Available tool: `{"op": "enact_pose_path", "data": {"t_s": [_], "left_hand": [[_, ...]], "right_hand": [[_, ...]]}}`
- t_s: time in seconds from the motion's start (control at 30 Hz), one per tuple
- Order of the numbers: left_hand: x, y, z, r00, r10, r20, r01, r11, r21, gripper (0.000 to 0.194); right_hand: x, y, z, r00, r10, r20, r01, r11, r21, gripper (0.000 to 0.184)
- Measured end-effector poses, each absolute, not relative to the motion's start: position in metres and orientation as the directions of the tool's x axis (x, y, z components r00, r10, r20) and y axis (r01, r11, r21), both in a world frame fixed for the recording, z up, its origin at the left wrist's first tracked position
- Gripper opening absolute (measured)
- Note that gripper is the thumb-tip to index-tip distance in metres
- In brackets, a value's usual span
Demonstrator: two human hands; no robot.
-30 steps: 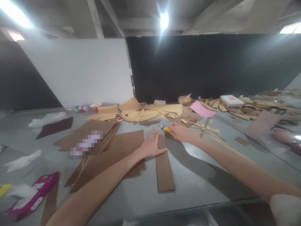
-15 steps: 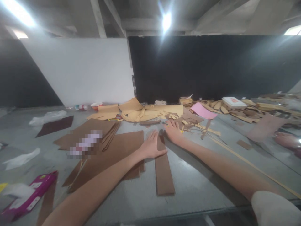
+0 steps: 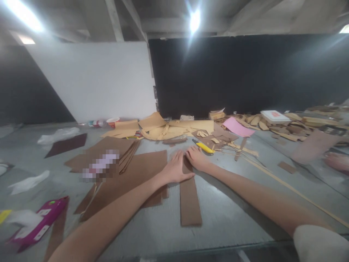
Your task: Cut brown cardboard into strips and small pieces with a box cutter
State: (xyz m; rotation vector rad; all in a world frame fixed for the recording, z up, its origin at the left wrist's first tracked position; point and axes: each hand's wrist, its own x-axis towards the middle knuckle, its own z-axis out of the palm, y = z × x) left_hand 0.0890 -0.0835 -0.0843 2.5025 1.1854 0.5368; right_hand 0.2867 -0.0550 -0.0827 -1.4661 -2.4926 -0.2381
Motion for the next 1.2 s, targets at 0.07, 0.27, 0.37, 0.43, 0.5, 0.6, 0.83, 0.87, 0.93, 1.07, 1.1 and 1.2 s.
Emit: {"op": "enact_pose_path", "data": {"t_s": [0.07,0.27,0.37,0.43,0.5,0.6,0.83,0.87,0.93,1.07,1.1,1.2], "left_hand": [[0.089,-0.083,-0.085,0.586,0.784,0.205,0.662,-0.609,0.438,0.124],[0.088,-0.084,-0.084,0.584,0.781,0.22,0.647,-0.611,0.456,0.123],[0.087,-0.084,-0.084,0.584,0.784,0.208,0.655,-0.607,0.449,0.123],[0.087,-0.083,-0.085,0.59,0.779,0.214,0.65,-0.615,0.446,0.124],[0.087,-0.082,-0.088,0.597,0.768,0.231,0.641,-0.63,0.438,0.123],[0.087,-0.08,-0.091,0.597,0.763,0.247,0.64,-0.639,0.427,0.123],[0.086,-0.079,-0.091,0.591,0.762,0.263,0.637,-0.641,0.428,0.122],[0.086,-0.079,-0.091,0.59,0.763,0.264,0.635,-0.64,0.432,0.122],[0.086,-0.079,-0.091,0.583,0.768,0.263,0.633,-0.633,0.445,0.121],[0.085,-0.079,-0.092,0.576,0.772,0.27,0.627,-0.628,0.46,0.122],[0.085,-0.079,-0.092,0.574,0.772,0.272,0.626,-0.628,0.463,0.122],[0.083,-0.08,-0.093,0.559,0.784,0.272,0.628,-0.614,0.479,0.122]], "right_hand": [[0.285,-0.054,-0.084,-0.451,0.839,0.303,0.876,0.481,-0.028,0.039],[0.283,-0.051,-0.088,-0.425,0.849,0.314,0.867,0.481,-0.13,0.034],[0.284,-0.051,-0.088,-0.443,0.84,0.312,0.853,0.502,-0.14,0.033],[0.285,-0.05,-0.088,-0.468,0.829,0.307,0.84,0.525,-0.138,0.03],[0.286,-0.049,-0.089,-0.485,0.821,0.302,0.83,0.54,-0.137,0.029],[0.287,-0.048,-0.089,-0.49,0.818,0.301,0.826,0.546,-0.14,0.03],[0.288,-0.047,-0.091,-0.491,0.809,0.323,0.815,0.558,-0.158,0.028],[0.288,-0.047,-0.092,-0.485,0.811,0.328,0.814,0.556,-0.17,0.027],[0.288,-0.045,-0.093,-0.474,0.815,0.333,0.812,0.551,-0.192,0.024],[0.288,-0.045,-0.093,-0.464,0.817,0.342,0.795,0.555,-0.246,0.018],[0.288,-0.045,-0.092,-0.464,0.815,0.348,0.785,0.56,-0.264,0.017],[0.289,-0.047,-0.089,-0.456,0.81,0.369,0.755,0.571,-0.32,0.014]]}}
